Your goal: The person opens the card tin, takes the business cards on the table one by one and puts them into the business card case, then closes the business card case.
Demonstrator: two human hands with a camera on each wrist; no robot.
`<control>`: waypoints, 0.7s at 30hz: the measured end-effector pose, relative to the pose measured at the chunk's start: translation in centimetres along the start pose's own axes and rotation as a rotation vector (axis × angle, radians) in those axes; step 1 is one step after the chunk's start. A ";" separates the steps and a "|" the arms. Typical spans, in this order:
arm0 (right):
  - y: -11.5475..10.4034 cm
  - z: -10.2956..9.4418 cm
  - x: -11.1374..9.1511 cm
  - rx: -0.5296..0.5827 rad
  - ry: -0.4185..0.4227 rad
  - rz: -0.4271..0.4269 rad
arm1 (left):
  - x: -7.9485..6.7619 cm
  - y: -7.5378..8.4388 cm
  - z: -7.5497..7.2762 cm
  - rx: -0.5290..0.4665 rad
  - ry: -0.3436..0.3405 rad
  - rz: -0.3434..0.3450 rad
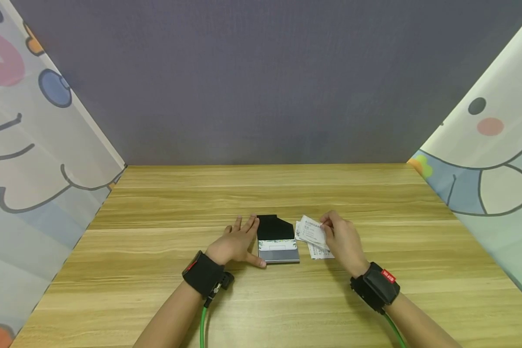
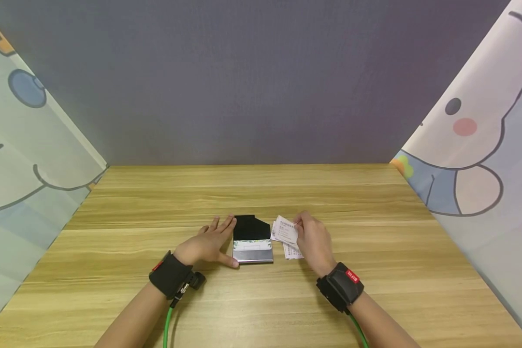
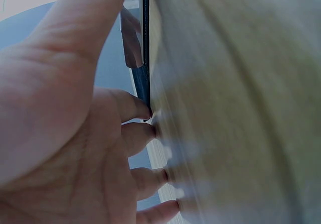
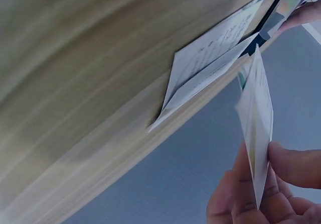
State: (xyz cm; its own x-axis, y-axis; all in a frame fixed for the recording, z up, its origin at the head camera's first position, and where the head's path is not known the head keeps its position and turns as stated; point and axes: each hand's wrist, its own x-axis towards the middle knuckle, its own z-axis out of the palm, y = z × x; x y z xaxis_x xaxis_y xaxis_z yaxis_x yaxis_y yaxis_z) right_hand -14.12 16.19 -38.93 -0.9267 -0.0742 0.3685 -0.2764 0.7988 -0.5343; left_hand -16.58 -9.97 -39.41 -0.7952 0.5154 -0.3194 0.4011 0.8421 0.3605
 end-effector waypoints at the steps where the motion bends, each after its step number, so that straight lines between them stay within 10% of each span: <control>1: 0.0 0.0 0.0 -0.001 0.003 -0.003 | 0.0 0.0 0.0 0.001 0.001 0.000; 21: 0.2 -0.4 0.1 -0.054 0.032 0.056 | 0.1 0.0 0.0 -0.003 -0.001 0.003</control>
State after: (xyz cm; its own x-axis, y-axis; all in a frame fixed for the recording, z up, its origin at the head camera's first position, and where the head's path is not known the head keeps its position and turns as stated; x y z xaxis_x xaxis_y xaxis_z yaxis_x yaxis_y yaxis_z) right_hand -14.15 16.58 -38.68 -0.9312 -0.0101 0.3644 -0.2097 0.8325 -0.5128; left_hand -16.66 -9.94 -39.49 -0.7936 0.5179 -0.3192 0.4019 0.8402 0.3640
